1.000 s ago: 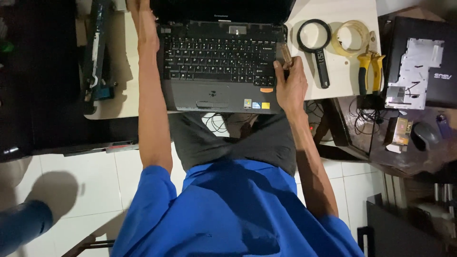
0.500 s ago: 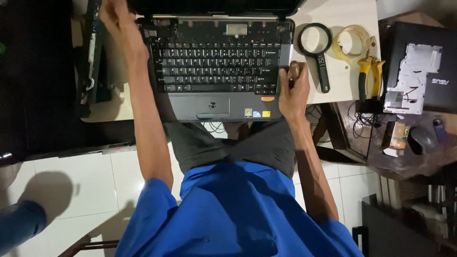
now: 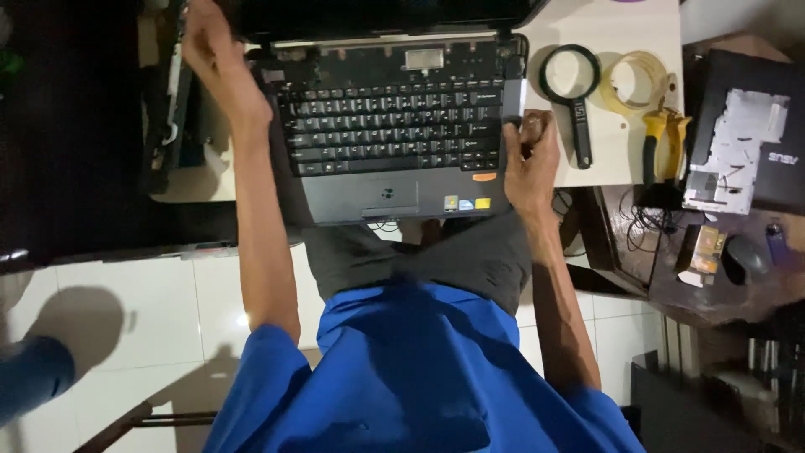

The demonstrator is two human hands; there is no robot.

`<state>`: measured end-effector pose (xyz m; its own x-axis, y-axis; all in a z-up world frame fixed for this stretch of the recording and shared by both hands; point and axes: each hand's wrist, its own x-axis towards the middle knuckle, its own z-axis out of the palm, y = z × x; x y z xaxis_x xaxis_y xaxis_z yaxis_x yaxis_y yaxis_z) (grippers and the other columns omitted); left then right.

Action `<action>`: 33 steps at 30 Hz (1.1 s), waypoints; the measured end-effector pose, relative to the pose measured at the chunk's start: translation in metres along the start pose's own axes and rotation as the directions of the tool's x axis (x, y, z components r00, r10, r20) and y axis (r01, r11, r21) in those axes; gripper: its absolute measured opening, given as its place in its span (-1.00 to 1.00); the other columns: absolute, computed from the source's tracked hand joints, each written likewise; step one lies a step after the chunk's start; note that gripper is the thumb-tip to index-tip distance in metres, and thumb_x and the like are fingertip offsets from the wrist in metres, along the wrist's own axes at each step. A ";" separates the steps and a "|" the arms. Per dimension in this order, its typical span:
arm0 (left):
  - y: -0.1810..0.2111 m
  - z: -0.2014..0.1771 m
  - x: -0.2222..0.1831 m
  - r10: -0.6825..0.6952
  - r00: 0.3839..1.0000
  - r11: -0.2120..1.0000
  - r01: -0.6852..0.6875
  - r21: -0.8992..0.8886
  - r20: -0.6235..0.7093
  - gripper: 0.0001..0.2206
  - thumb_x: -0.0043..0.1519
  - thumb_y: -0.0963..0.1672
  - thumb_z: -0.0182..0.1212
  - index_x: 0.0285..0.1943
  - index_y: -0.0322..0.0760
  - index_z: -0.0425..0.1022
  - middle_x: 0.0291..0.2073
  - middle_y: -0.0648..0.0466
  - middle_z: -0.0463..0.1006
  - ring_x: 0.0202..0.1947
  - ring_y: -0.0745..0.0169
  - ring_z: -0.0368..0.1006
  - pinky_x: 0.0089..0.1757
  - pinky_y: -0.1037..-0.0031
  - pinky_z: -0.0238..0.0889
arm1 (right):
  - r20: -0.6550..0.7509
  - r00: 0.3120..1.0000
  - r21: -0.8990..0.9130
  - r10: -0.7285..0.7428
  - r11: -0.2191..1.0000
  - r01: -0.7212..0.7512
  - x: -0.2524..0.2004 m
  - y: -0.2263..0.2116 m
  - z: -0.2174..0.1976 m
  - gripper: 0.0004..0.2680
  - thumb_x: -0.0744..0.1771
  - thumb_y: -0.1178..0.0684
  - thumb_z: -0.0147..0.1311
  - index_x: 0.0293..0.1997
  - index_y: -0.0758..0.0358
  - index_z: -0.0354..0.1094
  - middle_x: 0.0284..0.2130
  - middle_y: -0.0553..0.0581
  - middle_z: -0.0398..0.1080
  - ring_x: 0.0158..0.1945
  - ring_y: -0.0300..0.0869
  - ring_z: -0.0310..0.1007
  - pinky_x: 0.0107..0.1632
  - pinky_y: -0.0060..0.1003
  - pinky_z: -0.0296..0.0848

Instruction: Disassembling a laptop by removing the keyboard and internal components using a screwdriver and prying actions.

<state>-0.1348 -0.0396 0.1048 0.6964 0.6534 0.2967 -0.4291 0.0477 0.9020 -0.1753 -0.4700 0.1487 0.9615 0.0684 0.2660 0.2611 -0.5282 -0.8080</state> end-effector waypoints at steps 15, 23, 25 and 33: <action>0.001 0.034 -0.010 -0.075 0.997 0.994 0.073 0.077 0.026 -0.64 0.22 0.11 0.26 -0.13 -0.18 0.47 -0.28 0.11 0.37 -0.21 0.24 0.19 -0.13 0.33 0.03 | 0.108 0.994 -0.031 0.007 1.000 -0.004 0.008 0.001 -0.016 -0.85 0.51 0.03 0.00 0.03 0.26 0.13 -0.29 0.10 0.16 -0.24 -0.11 0.14 -0.13 -0.18 0.16; 0.008 0.059 -0.025 -0.061 0.995 0.996 0.056 0.066 0.081 -0.64 0.27 0.08 0.19 -0.43 -0.05 0.17 -0.47 0.23 0.00 -0.32 0.30 -0.17 -0.22 0.34 -0.23 | 0.139 0.990 -0.038 0.025 0.999 -0.020 0.009 0.018 -0.029 -0.69 0.51 0.09 0.02 0.36 0.42 0.03 -0.23 0.13 0.19 -0.10 -0.08 0.23 -0.03 -0.16 0.25; 0.004 0.060 -0.024 -0.080 0.994 0.994 0.075 0.076 0.069 -0.68 0.25 0.07 0.20 -0.43 -0.06 0.26 -0.47 0.25 0.11 -0.29 0.32 -0.06 -0.18 0.40 -0.14 | 0.141 0.990 -0.051 0.031 0.998 -0.024 0.011 0.021 -0.031 -0.59 0.51 0.08 0.01 0.50 0.47 -0.07 -0.17 0.17 0.25 -0.02 -0.03 0.32 0.03 -0.13 0.32; 0.021 0.062 -0.029 -0.043 0.990 0.993 0.027 0.116 0.132 -0.59 0.38 -0.02 0.07 -0.36 -0.06 -0.14 -0.41 0.19 -0.22 -0.34 0.30 -0.33 -0.26 0.29 -0.36 | 0.138 0.990 -0.146 -0.030 0.988 0.051 0.015 0.032 -0.035 -0.55 0.53 -0.02 -0.01 0.56 0.43 -0.11 -0.20 0.10 0.20 -0.29 -0.16 0.18 -0.19 -0.16 0.23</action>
<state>-0.1282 -0.1038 0.1344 0.7838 0.5456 0.2967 -0.3403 -0.0223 0.9400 -0.1554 -0.5151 0.1452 0.9558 0.2008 0.2150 0.2941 -0.6418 -0.7083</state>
